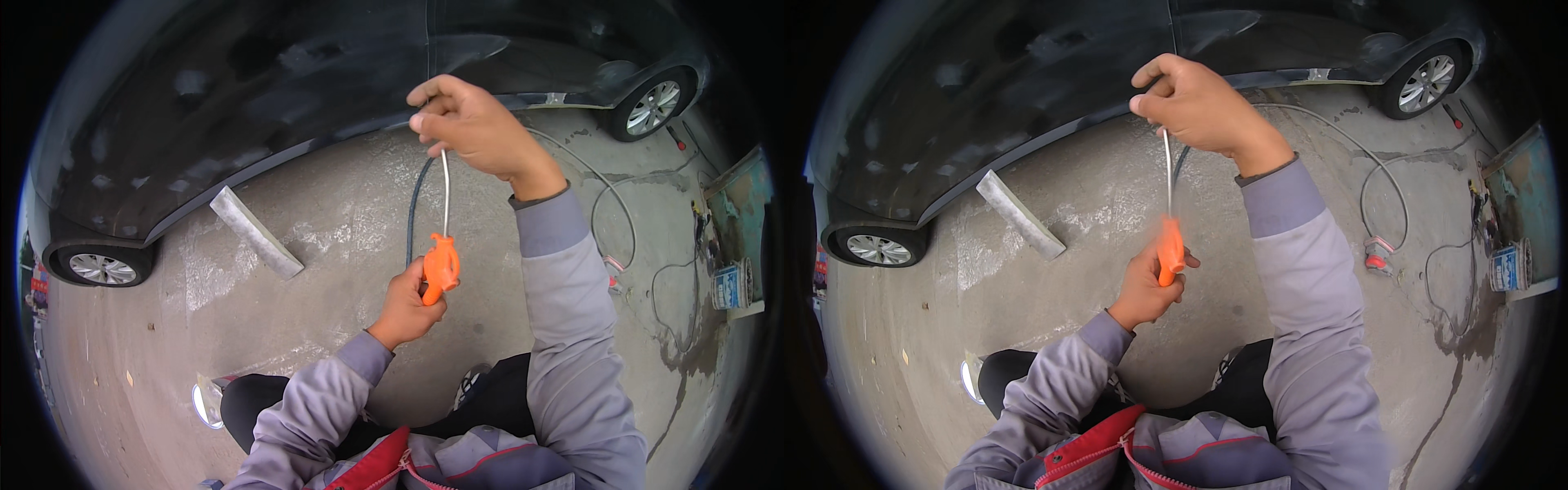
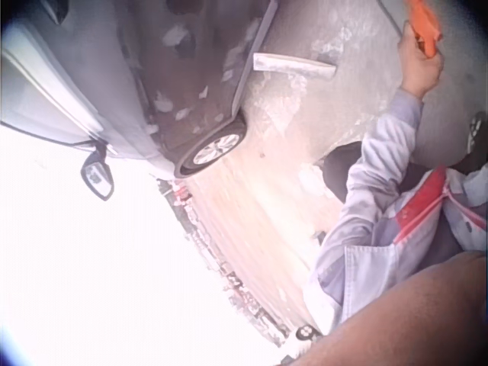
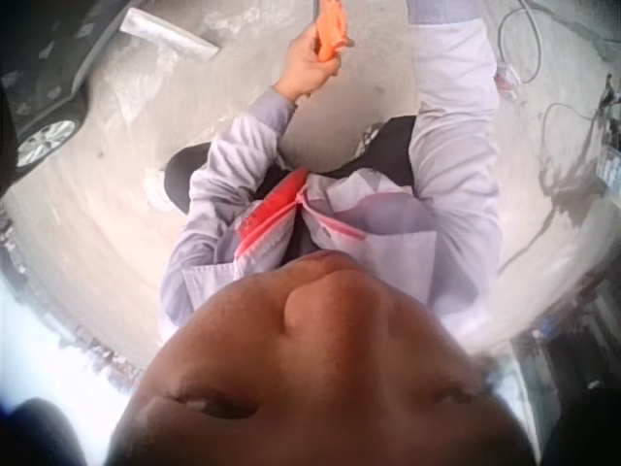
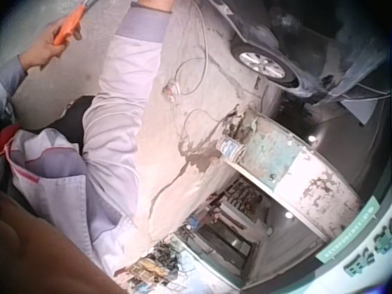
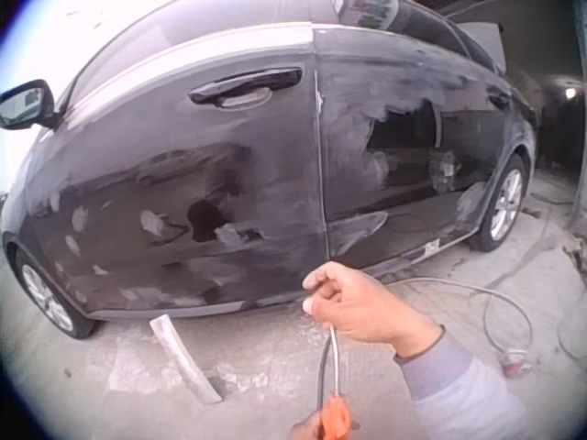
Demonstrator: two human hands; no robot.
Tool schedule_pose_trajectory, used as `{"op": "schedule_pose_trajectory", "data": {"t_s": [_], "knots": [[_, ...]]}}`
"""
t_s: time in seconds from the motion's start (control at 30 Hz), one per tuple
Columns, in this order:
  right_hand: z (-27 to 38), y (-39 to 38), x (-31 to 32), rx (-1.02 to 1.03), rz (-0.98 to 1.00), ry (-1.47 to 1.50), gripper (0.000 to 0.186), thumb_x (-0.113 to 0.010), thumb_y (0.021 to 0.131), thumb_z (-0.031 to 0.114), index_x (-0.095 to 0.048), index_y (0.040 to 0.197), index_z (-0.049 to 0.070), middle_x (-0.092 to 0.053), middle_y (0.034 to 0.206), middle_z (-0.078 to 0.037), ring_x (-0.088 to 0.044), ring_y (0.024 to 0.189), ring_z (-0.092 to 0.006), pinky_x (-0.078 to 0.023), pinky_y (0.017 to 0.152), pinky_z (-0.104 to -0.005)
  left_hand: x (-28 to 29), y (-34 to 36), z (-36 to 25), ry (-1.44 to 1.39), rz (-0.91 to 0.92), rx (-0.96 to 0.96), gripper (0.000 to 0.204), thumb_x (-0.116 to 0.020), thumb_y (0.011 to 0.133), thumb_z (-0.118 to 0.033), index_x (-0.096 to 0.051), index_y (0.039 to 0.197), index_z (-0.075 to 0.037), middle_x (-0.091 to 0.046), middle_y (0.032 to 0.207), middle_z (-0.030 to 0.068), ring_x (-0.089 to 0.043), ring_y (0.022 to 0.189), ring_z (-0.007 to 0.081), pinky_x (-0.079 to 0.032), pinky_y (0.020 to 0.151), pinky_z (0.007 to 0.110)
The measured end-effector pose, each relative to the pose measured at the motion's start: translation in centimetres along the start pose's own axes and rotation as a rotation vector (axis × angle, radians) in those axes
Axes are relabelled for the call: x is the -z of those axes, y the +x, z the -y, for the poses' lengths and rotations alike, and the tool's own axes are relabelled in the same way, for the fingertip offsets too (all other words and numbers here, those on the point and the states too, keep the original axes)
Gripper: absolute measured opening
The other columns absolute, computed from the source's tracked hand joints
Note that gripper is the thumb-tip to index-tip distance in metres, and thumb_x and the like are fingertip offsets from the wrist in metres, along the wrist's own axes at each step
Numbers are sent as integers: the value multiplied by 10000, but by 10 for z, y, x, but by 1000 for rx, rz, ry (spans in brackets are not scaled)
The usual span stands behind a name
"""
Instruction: The person inspects a dent on a car door, then uses a pneumatic sander to smooth the surface. They mix body filler on a metal sheet and prepare to apply it to the damaged area.
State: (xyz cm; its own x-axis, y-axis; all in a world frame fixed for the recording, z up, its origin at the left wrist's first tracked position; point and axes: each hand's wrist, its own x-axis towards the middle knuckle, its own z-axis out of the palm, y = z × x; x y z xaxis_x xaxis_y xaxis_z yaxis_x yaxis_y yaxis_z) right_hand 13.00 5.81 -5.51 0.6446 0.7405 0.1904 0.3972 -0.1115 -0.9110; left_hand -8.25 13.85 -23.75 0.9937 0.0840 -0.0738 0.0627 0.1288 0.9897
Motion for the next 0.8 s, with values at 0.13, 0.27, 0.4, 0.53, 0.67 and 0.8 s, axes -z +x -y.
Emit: {"op": "schedule_pose_trajectory", "data": {"t_s": [0.13, 0.27, 0.4, 0.53, 0.67, 0.8], "knots": [[-13, -4, -26, -12, 48, -269, 876, -764, 919, 403, -396, 1515, -123, -752, 1060, -155, -716, 944, -243, -562, 879, -356, 9, 18, -11, 2, -325, -71, 589, -624, 900, 69, -437, 1446, -50, -677, 1164, 91, -594, 650, 106, -520, 553, 269], [-26, -9, -67, -47, 164, -363, 653, -713, 918, 457, -594, 1256, -89, -741, 966, -203, -720, 895, -349, -554, 825, -416, 32, 34, -31, -35, -452, -59, 569, -682, 935, 3, -394, 1424, -33, -615, 1072, 75, -591, 639, 112, -507, 517, 267], [-24, -12, -82, -106, 207, -452, 416, -653, 942, 389, -685, 982, -24, -743, 925, -205, -729, 898, -383, -561, 821, -453, 29, 32, -31, -62, -324, -130, 715, -727, 929, -40, -321, 1517, -27, -561, 1212, 110, -639, 771, 137, -547, 591, 277], [-7, -11, -66, -42, -95, -323, 341, -621, 953, 328, -686, 920, -6, -744, 847, -185, -745, 863, -375, -576, 801, -445, 25, 36, -26, 44, -461, -231, 864, -766, 961, -273, -241, 1597, -16, -484, 1417, 153, -667, 920, 175, -572, 755, 311], [10, -11, -49, 27, -344, -69, 331, -659, 953, 327, -661, 882, 3, -689, 745, -122, -694, 718, -254, -543, 674, -390, 41, 37, -37, 217, -424, -83, 657, -615, 1035, -527, -553, 1330, 57, -619, 981, 84, -565, 732, 116, -474, 661, 280], [26, -14, -56, 186, -412, 215, 287, -684, 968, 291, -666, 904, 12, -641, 712, -36, -629, 655, -138, -493, 602, -318, 46, 27, -53, 145, -320, -89, 717, -449, 1055, -679, -644, 933, 0, -480, 626, -12, -368, 533, 80, -306, 514, 263]]}}
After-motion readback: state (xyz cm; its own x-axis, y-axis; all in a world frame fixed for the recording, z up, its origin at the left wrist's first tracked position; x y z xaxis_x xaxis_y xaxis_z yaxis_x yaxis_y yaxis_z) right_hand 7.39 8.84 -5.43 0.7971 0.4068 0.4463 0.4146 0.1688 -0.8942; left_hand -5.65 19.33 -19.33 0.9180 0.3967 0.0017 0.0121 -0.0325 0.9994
